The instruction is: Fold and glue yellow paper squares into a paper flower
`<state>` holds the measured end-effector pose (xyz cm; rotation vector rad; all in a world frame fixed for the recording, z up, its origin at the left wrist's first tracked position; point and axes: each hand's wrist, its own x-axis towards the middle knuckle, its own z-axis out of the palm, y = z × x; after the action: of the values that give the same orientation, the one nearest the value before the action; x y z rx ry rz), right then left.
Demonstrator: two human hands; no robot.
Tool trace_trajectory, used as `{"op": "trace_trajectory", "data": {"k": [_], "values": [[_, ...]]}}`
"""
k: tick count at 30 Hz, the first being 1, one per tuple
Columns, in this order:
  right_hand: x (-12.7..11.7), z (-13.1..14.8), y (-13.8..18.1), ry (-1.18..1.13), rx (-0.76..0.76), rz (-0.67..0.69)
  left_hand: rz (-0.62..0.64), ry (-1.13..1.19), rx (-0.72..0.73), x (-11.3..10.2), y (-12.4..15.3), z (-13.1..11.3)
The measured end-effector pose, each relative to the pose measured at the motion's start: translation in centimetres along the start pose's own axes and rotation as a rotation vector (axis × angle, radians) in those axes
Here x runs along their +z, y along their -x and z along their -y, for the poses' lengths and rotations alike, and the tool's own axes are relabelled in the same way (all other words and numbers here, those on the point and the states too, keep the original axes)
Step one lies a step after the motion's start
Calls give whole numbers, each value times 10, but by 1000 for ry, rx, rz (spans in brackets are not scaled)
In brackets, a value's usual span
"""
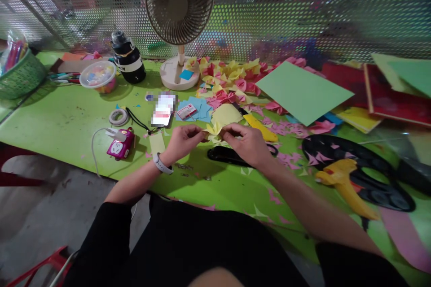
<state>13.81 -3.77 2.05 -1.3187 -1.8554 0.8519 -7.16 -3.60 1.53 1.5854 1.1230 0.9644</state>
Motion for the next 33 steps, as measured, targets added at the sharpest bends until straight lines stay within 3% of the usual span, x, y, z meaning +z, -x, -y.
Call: {"op": "trace_trajectory", "data": {"k": [5, 8, 12, 15, 18, 24, 29, 33], "values": [[5, -19, -11, 114, -48, -34, 16, -127, -50, -3, -8, 10], [4, -30, -16, 182, -3, 21, 73, -259, -25, -20, -12, 5], [1, -42, -23, 364, 43, 76, -37, -738, -67, -51, -12, -5], [2, -47, -25, 450, 70, 116, 101, -1003, -175, -59, -11, -4], [0, -47, -26, 498, 93, 169, 206, -1078, -222, -52, -12, 3], [-35, -21, -19, 435, 167, 179, 297, -918, -227, -48, -20, 13], [-84, -8, -9, 403, 229, 42, 131, -648, -127, -51, -22, 15], [-95, -28, 5, 678, 248, 301, 52, -141, -180, -43, -19, 8]]}}
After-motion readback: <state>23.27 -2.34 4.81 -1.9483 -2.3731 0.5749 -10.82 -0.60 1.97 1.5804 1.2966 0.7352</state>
